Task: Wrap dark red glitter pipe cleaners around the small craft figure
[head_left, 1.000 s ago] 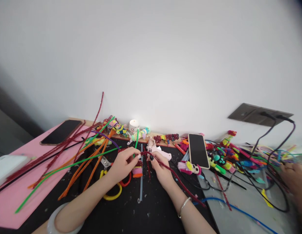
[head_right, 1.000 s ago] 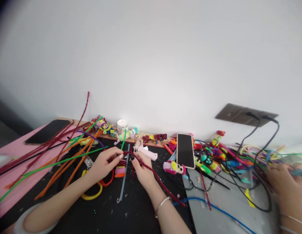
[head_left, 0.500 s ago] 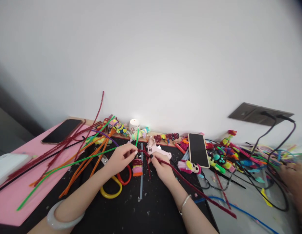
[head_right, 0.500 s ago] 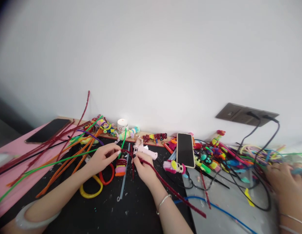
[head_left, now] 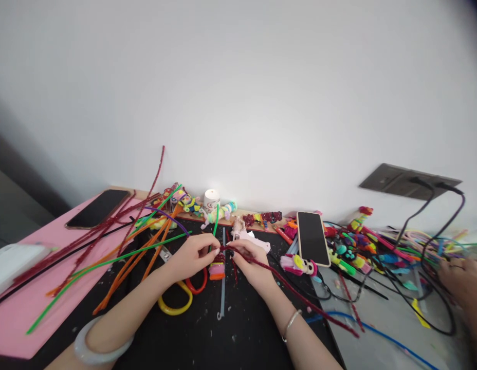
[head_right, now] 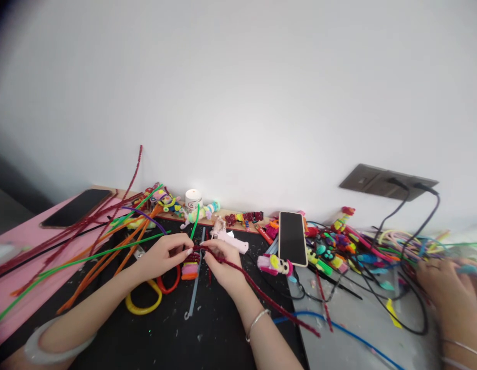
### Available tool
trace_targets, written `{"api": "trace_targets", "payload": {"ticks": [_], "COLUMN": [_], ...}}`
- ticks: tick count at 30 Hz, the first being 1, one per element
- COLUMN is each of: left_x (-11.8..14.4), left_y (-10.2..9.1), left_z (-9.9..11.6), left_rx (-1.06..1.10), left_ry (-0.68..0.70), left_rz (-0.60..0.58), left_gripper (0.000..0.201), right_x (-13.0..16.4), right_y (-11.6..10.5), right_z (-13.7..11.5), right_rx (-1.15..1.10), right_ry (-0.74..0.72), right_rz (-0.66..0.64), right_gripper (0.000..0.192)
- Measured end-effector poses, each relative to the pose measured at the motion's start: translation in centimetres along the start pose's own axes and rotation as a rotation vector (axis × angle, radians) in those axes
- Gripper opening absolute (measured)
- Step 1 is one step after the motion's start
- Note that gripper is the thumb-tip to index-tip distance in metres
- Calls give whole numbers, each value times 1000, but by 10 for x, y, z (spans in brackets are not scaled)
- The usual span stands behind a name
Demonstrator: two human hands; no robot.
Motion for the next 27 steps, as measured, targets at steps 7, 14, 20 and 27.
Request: {"api": "trace_targets", "payload": {"ticks": [7,14,20,27], "left_x": [0,-1,-1,-1], "left_y": [-1,0,-1,-4], "left_z": [-2,-2,-1,-7], "left_rx": [36,32,30,48], "left_ry": [-31,-37,-34,-46], "left_rz": [-12,-67,-75,-14], "left_gripper": [16,16,16,15], "right_x": [-2,-2,-3,-5], "right_y": [-4,-4,-3,-5], "right_z": [1,-5,-2,-1], "right_rx": [24,38,-13,-148], "right_ry": [27,94,129,160], "right_rz": [23,-31,-67,-4], "right_gripper": [14,14,13,8]}}
Point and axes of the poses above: each hand's wrist, its own x-axis away from the middle knuckle, its own y-axis out of the palm, z = x × y, the point moved 3 cm from there along -x, towards the middle knuckle, and after that the axes turned 2 degrees about x, right-handed, at the moved point
